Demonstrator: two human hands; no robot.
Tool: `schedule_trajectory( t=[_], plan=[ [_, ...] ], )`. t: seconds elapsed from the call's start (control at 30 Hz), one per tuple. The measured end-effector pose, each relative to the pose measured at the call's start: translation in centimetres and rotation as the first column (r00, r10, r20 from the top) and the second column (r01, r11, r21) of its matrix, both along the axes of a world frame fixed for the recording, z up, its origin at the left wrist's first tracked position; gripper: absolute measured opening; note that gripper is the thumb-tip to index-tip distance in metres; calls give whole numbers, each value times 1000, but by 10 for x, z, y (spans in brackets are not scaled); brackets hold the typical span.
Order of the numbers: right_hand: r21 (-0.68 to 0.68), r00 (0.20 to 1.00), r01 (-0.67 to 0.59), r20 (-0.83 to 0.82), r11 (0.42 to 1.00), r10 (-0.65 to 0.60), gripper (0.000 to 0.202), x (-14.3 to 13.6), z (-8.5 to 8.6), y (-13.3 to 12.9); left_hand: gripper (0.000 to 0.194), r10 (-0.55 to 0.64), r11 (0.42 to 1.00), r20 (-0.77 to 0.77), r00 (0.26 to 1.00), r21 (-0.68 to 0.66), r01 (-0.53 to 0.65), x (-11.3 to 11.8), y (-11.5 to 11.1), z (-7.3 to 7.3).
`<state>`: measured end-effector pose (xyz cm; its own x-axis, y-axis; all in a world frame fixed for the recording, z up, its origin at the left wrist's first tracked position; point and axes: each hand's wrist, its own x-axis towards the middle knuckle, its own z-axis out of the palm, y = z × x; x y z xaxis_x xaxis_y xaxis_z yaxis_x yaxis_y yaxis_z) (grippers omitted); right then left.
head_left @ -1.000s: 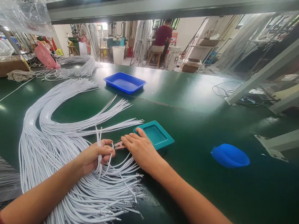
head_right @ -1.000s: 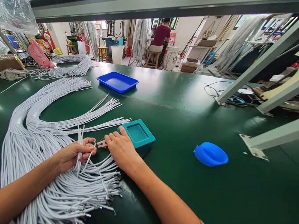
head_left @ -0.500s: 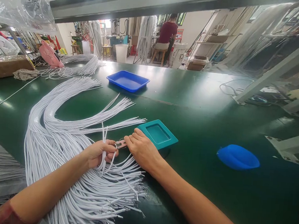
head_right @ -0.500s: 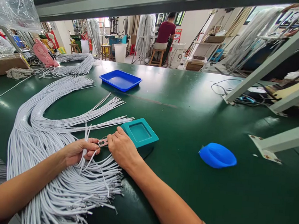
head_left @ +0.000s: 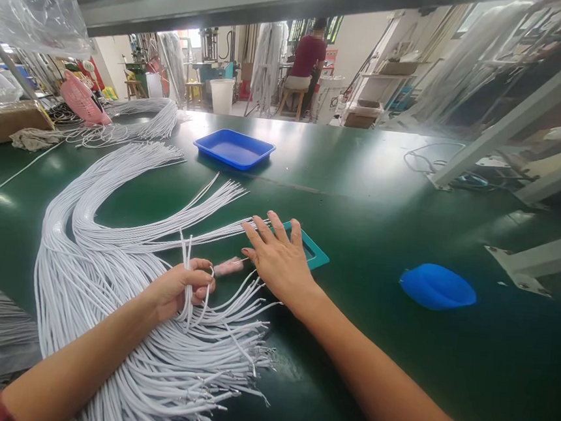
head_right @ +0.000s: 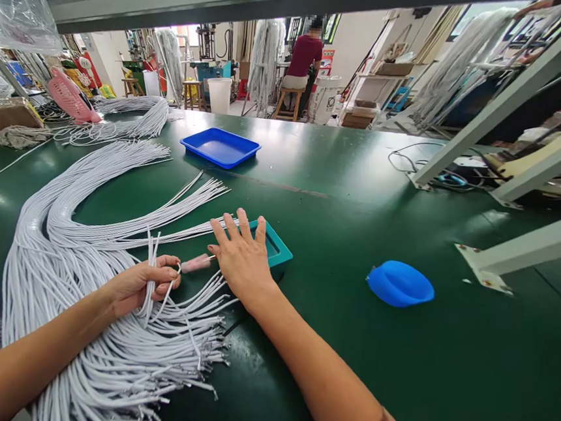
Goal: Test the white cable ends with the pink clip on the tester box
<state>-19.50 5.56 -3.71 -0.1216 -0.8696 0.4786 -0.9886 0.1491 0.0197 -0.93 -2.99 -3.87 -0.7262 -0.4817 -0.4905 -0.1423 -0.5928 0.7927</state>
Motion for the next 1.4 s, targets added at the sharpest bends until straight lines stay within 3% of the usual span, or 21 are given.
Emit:
schedule_trajectory(
  t=[0.2,0.37,0.5,0.63,0.73,0.8,0.87,1.07,1.17,1.27,1.4],
  plan=[
    [-34,996,-10,83,999,13,37,-1,0,0,34,11,999,-55,998,-51,-14,6,1,8],
    [-113,915,-112,376,987,147,27,1,22,4,27,-119,982,-109,987,-159,101,6,5,17],
    [-174,711,-244,637,954,298,14,16,42,14,20,-289,939,-107,951,-228,259,6,11,19],
    [-128,498,-412,798,902,340,14,32,47,22,28,-440,843,-31,897,-359,401,6,15,19],
    [-90,313,-490,910,867,271,26,35,47,23,33,-472,795,16,881,-425,433,6,15,18],
    [-70,183,-501,966,863,185,39,34,47,22,33,-460,794,32,887,-432,428,7,14,16],
    [-68,112,-491,984,869,140,43,33,47,21,30,-441,798,45,896,-437,415,6,15,15],
    [-99,171,-418,968,903,185,10,41,36,20,20,-386,827,-3,923,-446,344,4,17,17],
    [-114,257,-374,941,920,221,8,42,33,18,19,-304,880,22,952,-377,289,8,13,17],
    [-125,348,-302,909,945,231,9,40,32,16,22,-159,933,26,987,-324,159,10,8,14],
    [-116,282,-256,941,960,189,11,38,31,14,20,-18,952,42,999,-303,30,6,9,11]
  ],
)
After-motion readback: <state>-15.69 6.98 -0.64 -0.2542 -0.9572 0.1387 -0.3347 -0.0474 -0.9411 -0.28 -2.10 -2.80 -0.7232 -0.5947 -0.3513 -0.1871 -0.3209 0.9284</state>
